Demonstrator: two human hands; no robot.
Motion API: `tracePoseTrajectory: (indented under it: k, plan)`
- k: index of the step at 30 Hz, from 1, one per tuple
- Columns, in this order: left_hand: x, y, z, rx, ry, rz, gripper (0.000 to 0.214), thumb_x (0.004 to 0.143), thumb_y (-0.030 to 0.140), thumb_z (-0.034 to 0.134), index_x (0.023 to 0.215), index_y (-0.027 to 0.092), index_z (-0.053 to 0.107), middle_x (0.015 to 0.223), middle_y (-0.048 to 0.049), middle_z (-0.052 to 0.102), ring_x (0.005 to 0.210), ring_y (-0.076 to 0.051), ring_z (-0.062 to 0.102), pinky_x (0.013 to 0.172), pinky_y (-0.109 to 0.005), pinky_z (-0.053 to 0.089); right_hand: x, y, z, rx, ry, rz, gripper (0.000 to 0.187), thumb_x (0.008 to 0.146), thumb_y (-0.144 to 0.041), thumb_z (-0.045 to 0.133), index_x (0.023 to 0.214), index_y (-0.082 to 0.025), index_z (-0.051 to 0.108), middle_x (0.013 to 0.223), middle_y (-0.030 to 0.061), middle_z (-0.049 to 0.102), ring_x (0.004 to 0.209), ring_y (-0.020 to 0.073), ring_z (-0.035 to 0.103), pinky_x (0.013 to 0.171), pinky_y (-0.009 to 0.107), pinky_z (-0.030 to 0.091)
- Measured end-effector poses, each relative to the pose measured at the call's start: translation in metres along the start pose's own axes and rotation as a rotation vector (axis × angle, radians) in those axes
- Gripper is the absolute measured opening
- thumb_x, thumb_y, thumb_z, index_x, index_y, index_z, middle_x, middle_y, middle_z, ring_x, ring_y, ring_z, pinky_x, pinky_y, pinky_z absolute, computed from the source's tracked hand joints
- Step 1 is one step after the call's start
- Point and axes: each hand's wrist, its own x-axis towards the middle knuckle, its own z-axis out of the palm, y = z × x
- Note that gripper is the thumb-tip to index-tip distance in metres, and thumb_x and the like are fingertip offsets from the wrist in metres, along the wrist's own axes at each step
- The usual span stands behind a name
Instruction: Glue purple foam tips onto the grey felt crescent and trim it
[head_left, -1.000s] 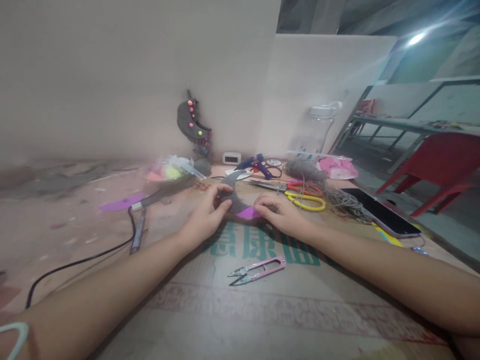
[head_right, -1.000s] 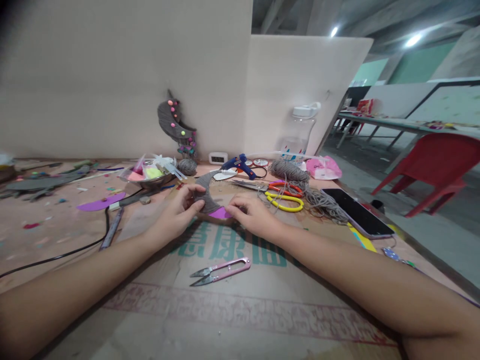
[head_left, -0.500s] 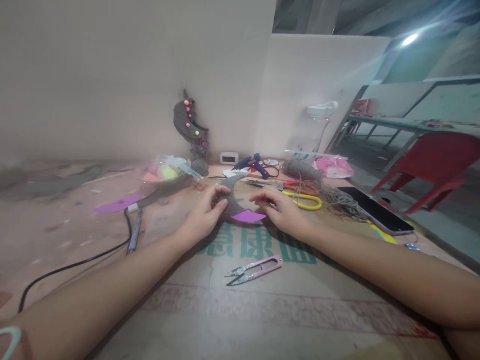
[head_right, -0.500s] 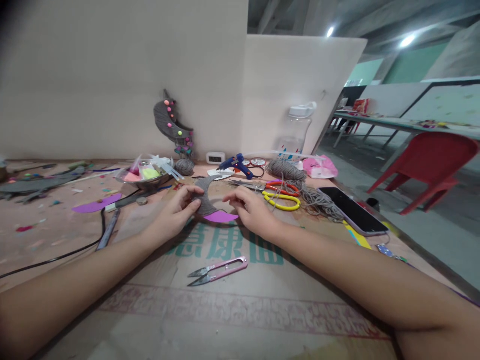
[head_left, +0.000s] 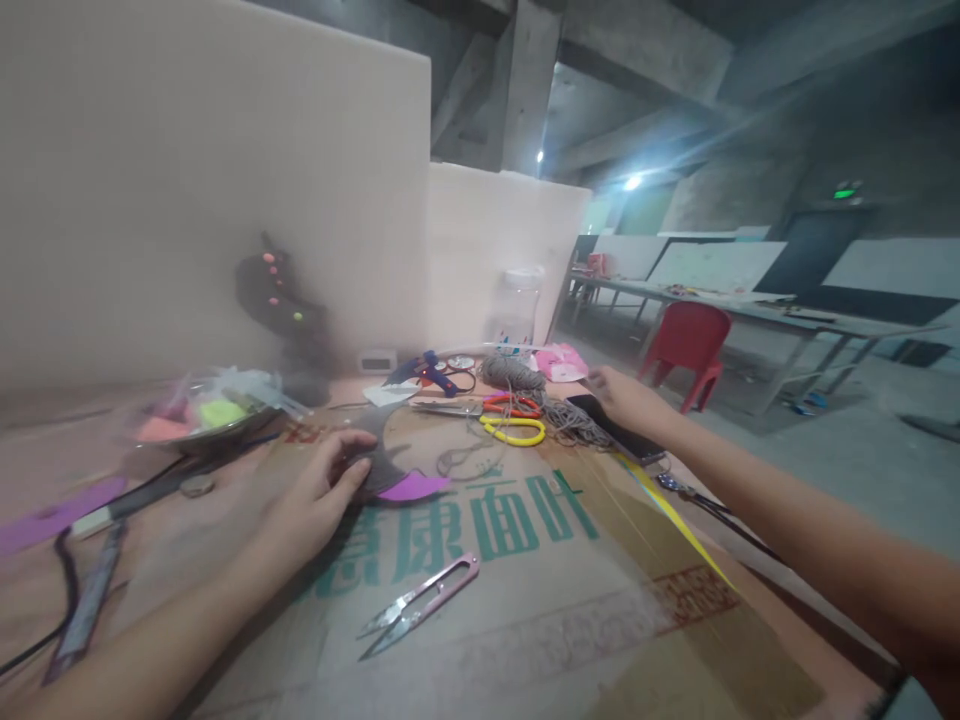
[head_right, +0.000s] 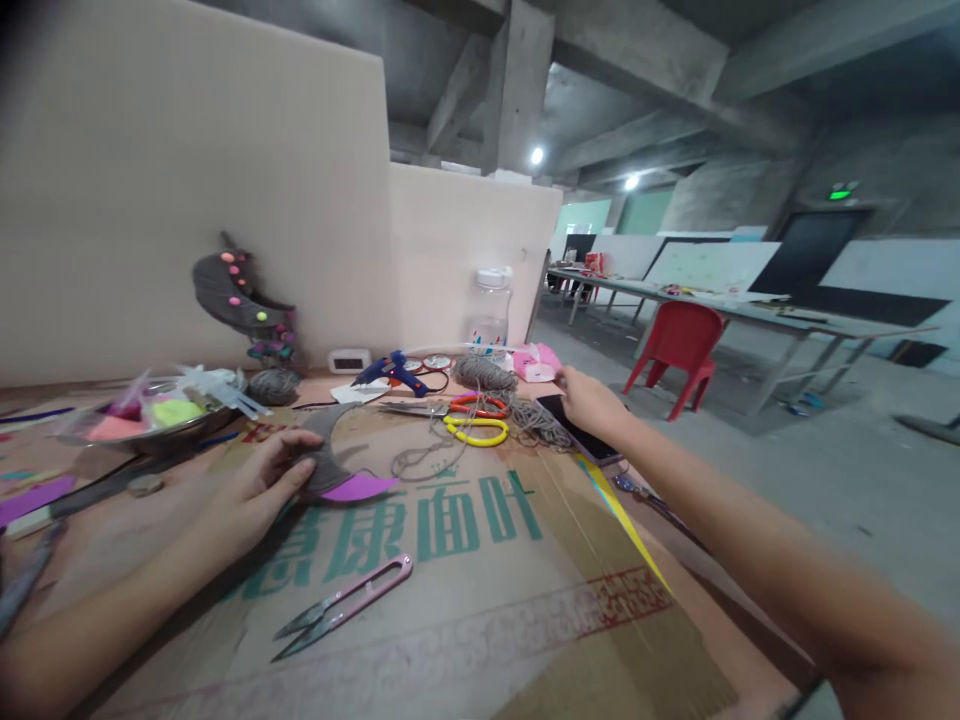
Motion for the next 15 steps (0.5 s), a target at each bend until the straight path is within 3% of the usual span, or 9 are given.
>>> tracePoseTrajectory:
  k: [2, 5, 11, 15]
  plan:
    - [0.0, -0.001, 0.0, 0.027, -0.016, 0.001, 0.03, 0.088, 0.041, 0.051, 0.11, 0.021, 0.053, 0.093, -0.0029, 0.058, 0.078, -0.018, 0.055, 0.062, -0.027, 0.044, 0.0, 0.031, 0.004, -0.031, -0.07, 0.073, 0.047, 0.082, -0.032, 0.059, 0.124, -0.011, 0.056, 0.109, 0.021, 0.069, 0.095, 0.0311, 0.067, 0.077, 0.037, 0.049]
    - [0.0, 0.001, -0.001, 0.048, -0.017, 0.009, 0.029, 0.088, 0.041, 0.051, 0.109, 0.021, 0.053, 0.093, -0.003, 0.058, 0.077, -0.018, 0.055, 0.063, -0.028, 0.045, -0.008, 0.053, 0.011, -0.02, -0.146, 0.099, 0.059, 0.081, -0.046, 0.06, 0.13, -0.013, 0.053, 0.108, 0.0178, 0.071, 0.092, 0.0304, 0.069, 0.075, 0.036, 0.051]
    - [-0.002, 0.004, -0.001, 0.081, -0.038, 0.019, 0.029, 0.089, 0.042, 0.049, 0.11, 0.022, 0.052, 0.089, -0.002, 0.057, 0.077, -0.018, 0.055, 0.065, -0.028, 0.044, -0.019, 0.047, 0.015, 0.032, -0.181, 0.057, 0.071, 0.076, -0.049, 0.066, 0.137, -0.016, 0.049, 0.122, 0.016, 0.066, 0.106, 0.03, 0.066, 0.087, 0.037, 0.05]
    - [-0.002, 0.002, -0.001, 0.089, -0.054, 0.009, 0.031, 0.089, 0.044, 0.049, 0.111, 0.021, 0.052, 0.091, -0.0023, 0.058, 0.078, -0.018, 0.056, 0.065, -0.028, 0.044, -0.021, 0.037, 0.017, 0.023, -0.153, 0.052, 0.068, 0.075, -0.041, 0.064, 0.134, -0.01, 0.049, 0.124, 0.0198, 0.063, 0.11, 0.0322, 0.062, 0.09, 0.039, 0.048]
